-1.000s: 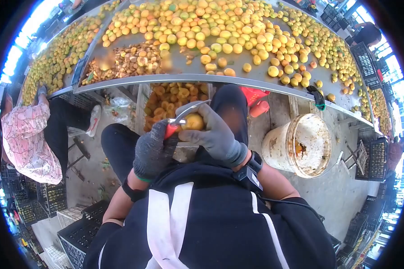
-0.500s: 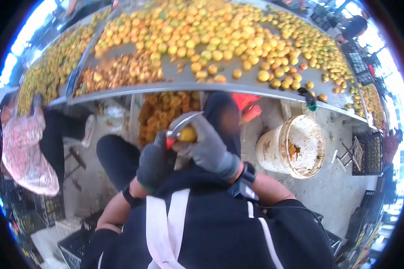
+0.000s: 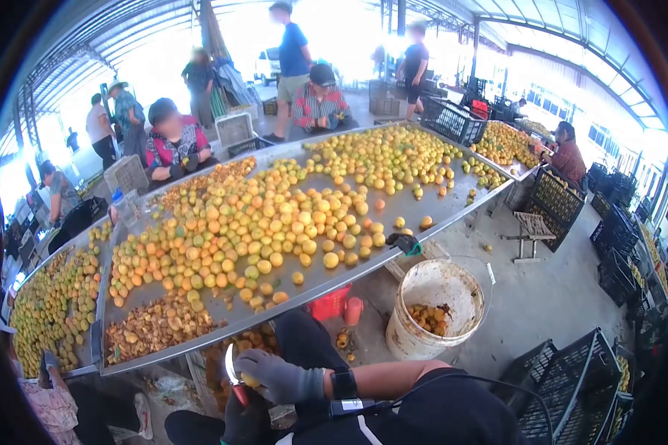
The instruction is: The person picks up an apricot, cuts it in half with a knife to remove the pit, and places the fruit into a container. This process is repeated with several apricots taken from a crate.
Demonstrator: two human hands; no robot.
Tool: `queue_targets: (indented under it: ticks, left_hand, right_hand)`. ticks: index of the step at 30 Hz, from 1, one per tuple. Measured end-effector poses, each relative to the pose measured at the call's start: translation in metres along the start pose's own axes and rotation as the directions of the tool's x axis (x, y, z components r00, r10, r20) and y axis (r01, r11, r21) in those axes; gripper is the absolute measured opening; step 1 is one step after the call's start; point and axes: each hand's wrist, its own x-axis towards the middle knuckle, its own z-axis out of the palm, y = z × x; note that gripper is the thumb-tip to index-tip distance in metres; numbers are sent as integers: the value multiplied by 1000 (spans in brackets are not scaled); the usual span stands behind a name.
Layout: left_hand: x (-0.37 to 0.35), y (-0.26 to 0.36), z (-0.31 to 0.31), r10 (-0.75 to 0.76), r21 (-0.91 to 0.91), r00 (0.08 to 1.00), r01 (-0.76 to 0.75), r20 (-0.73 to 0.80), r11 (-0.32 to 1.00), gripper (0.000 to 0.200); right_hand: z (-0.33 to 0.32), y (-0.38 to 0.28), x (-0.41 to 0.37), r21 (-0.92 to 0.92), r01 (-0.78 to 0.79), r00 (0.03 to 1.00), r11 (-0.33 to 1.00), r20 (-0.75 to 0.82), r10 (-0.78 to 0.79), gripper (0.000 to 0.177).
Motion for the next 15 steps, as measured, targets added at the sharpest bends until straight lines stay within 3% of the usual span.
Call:
queue_targets:
  ticks: [1,2,3,4,5,6,7,8,9,10,11,12,13,14,15]
  left_hand:
    - [-1,4,-3,170,580,974,-224,148,783,21]
    - [0,7,-5,215,888,910,-400,355,227,25]
    - [0,10,-5,220,885,905,-409,364,220,25]
    - [-8,24,12,203,923,954,-271,220,274,32]
    - [-11,32,22,179,937,981,-128,72,326,40]
    - [0,14,-2,180,937,980,-134,78,324,40]
    - [20,-19,-49,63,701,997,-75,43,710,48]
    - [32,-37,-73,-61,326,996,38,61,945,57]
    - [27,-32,-67,-60,329,996,36,63,944,57]
    - [18,-25,-57,36,809,964,-242,264,535,63]
    - [13,-20,-51,-16,878,884,-466,467,-112,68]
    - [15,-21,-54,-15,877,884,-466,467,-114,68]
    - [18,-26,-59,-149,814,943,-169,298,555,70]
    - [21,-32,-66,-362,336,902,274,235,901,72]
    - [24,-41,-76,-363,334,902,277,232,901,72]
  right_hand:
    - [0,-4,2,112,-112,994,987,6,112,51]
    - [-6,-3,6,103,-101,995,990,1,101,51]
    - [-13,-2,11,282,-147,985,948,126,116,49]
    - [-17,-1,13,445,-213,962,870,251,108,48]
    - [-19,-1,12,440,-209,963,873,246,106,48]
    - [-21,-1,11,415,-268,941,869,306,145,46]
    - [-22,-1,8,388,-327,914,862,363,184,44]
    - [-23,-2,3,388,-325,915,862,359,183,44]
    - [-24,-4,-3,205,-289,917,935,341,209,46]
    - [-24,-6,-7,14,-248,919,969,318,231,50]
    - [-24,-10,-10,28,-247,930,969,289,229,45]
    - [-23,-15,-10,28,-245,930,969,289,226,45]
    - [-21,-19,-11,32,-262,937,965,250,246,43]
    - [-18,-21,-12,39,-280,940,959,212,266,41]
    - [-12,-16,-13,42,-282,939,959,215,267,41]
